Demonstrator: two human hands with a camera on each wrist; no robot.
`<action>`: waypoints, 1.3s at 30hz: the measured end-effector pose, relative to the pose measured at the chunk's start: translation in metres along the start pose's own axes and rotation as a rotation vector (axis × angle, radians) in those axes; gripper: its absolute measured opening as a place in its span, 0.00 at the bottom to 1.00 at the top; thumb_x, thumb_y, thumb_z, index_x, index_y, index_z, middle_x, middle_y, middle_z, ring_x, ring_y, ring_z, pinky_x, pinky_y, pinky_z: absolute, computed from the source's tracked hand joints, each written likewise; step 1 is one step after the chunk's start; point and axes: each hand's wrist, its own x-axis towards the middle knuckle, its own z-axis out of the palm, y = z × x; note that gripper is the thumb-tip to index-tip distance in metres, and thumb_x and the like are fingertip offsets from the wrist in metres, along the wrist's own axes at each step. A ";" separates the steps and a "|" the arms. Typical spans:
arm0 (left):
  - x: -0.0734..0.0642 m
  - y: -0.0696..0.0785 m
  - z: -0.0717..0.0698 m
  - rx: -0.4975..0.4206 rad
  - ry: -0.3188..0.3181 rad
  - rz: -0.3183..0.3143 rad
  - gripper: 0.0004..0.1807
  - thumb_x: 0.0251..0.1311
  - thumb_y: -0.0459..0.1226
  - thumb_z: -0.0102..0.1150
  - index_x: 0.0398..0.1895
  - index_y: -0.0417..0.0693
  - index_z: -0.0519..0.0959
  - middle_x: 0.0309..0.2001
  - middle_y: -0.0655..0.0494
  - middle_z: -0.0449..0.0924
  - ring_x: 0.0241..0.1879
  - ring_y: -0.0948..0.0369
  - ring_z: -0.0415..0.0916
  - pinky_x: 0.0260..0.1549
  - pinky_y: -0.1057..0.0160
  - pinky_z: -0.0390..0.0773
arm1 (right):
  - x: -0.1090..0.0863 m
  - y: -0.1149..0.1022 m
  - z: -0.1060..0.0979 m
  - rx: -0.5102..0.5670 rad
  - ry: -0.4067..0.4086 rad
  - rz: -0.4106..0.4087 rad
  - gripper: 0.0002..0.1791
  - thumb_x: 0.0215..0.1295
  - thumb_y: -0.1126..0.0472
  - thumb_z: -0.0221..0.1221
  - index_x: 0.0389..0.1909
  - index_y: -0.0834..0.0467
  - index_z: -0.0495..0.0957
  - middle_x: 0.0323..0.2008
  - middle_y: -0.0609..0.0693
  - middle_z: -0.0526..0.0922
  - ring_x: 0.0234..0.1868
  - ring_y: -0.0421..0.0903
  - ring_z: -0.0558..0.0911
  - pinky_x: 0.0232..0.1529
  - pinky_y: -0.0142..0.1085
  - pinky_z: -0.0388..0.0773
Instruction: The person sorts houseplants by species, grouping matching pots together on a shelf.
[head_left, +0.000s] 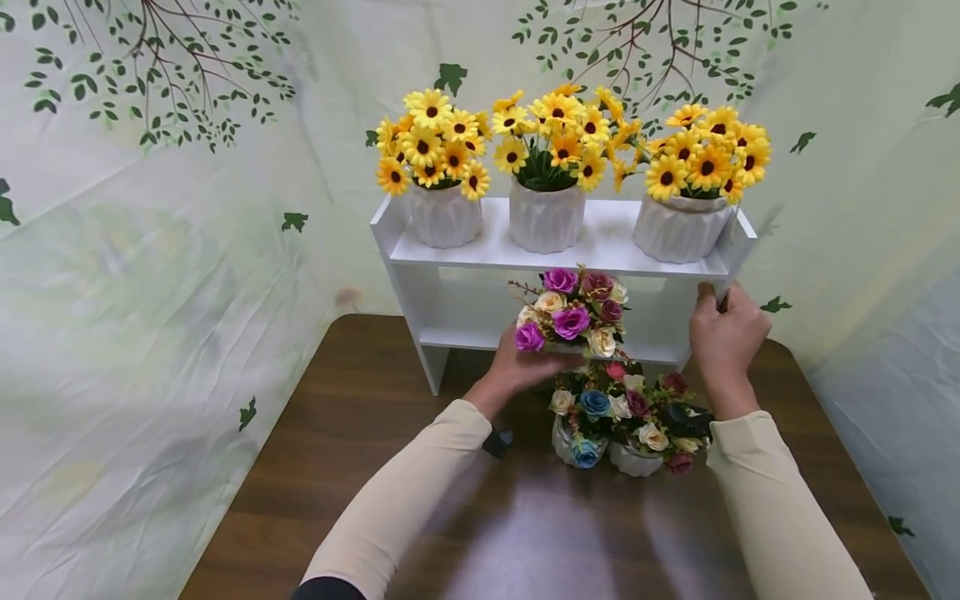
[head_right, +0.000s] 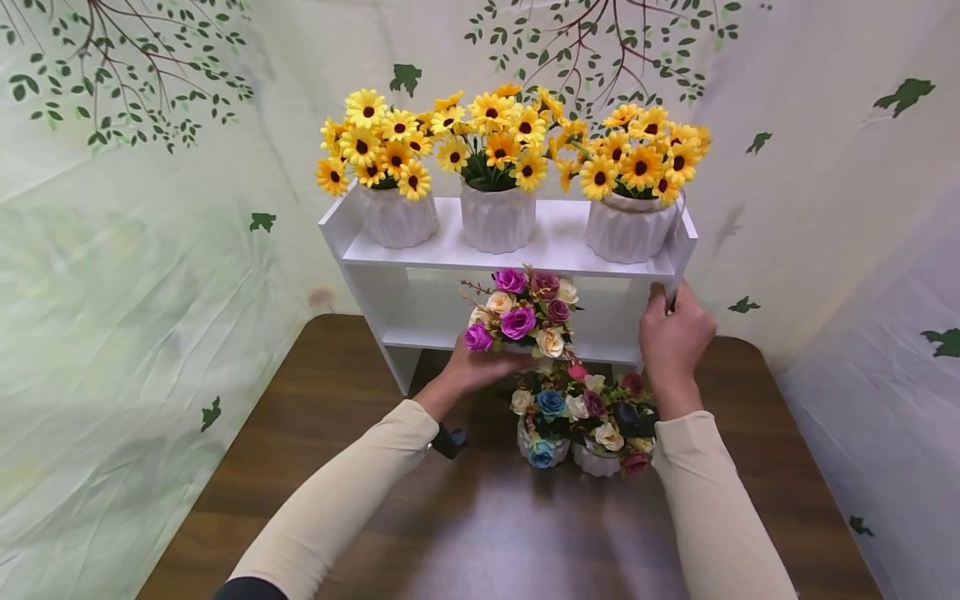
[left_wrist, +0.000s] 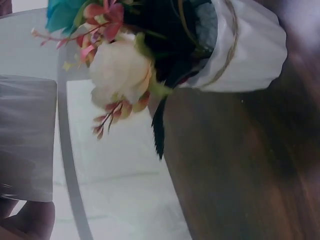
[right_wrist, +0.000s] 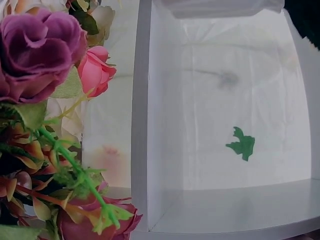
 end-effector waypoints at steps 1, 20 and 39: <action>0.001 0.001 0.003 0.003 -0.005 -0.004 0.49 0.42 0.49 0.79 0.70 0.52 0.66 0.64 0.54 0.76 0.63 0.56 0.75 0.62 0.56 0.75 | 0.000 0.000 -0.001 0.001 0.000 0.005 0.19 0.65 0.63 0.58 0.14 0.63 0.69 0.17 0.62 0.77 0.18 0.26 0.56 0.23 0.26 0.52; 0.036 0.013 0.029 -0.127 -0.080 0.073 0.48 0.51 0.47 0.74 0.73 0.49 0.59 0.69 0.51 0.70 0.69 0.56 0.69 0.66 0.64 0.71 | 0.003 0.003 -0.002 0.002 0.018 0.010 0.17 0.66 0.64 0.57 0.17 0.66 0.74 0.20 0.65 0.81 0.19 0.23 0.57 0.24 0.22 0.51; 0.052 0.024 0.057 -0.166 -0.001 -0.142 0.47 0.48 0.53 0.74 0.70 0.47 0.64 0.67 0.46 0.72 0.65 0.52 0.73 0.63 0.58 0.75 | 0.000 0.001 0.000 0.006 -0.002 -0.004 0.15 0.64 0.64 0.58 0.20 0.68 0.76 0.26 0.65 0.86 0.21 0.20 0.58 0.25 0.27 0.55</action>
